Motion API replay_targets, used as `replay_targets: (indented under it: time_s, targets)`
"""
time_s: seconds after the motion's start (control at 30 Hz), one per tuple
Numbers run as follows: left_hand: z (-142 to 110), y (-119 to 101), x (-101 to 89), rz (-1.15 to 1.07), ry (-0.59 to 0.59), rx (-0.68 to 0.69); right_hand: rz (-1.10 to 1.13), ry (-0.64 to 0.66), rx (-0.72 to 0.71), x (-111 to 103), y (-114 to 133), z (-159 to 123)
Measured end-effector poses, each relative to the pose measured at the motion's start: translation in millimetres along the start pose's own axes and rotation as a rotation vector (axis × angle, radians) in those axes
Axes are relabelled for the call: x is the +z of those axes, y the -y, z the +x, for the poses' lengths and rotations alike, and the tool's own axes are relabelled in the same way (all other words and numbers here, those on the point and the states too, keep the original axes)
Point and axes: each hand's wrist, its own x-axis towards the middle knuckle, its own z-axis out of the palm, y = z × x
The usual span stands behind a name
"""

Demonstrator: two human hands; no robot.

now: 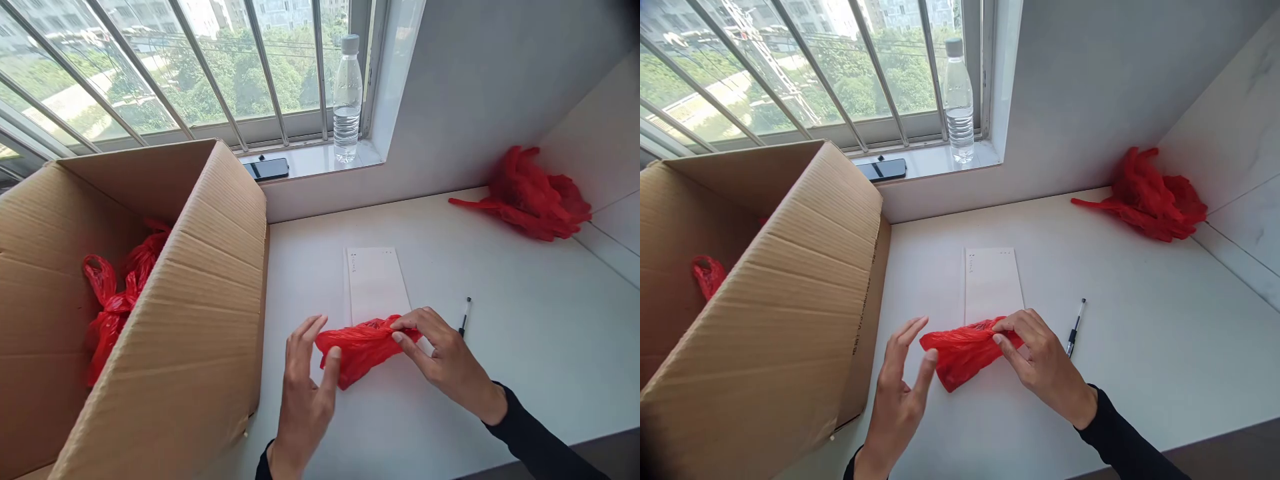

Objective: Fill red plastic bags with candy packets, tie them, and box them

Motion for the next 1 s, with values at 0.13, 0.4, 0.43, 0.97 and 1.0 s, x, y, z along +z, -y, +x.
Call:
replay_targets:
  time_s: [0.13, 0.4, 0.43, 0.97, 1.0]
  targets:
    - [6, -12, 5.4, 0.047, 0.133, 0.144, 0.06, 0.016, 0.008, 3, 9, 0]
    - [5, -11, 5.9, -0.036, 0.038, -0.053, 0.23, 0.074, 0.374, -2, 16, -5]
    - [4, -12, 6.6, -0.049, 0.05, -0.057, 0.238, 0.087, 0.356, -1, 18, -3]
    - [10, -26, 5.3, -0.009, -0.053, 0.153, 0.582, 0.006, 0.455, -1, 27, -3]
    - [11, -27, 4.2, -0.02, -0.079, 0.17, 0.586, -0.019, 0.457, -3, 27, -3]
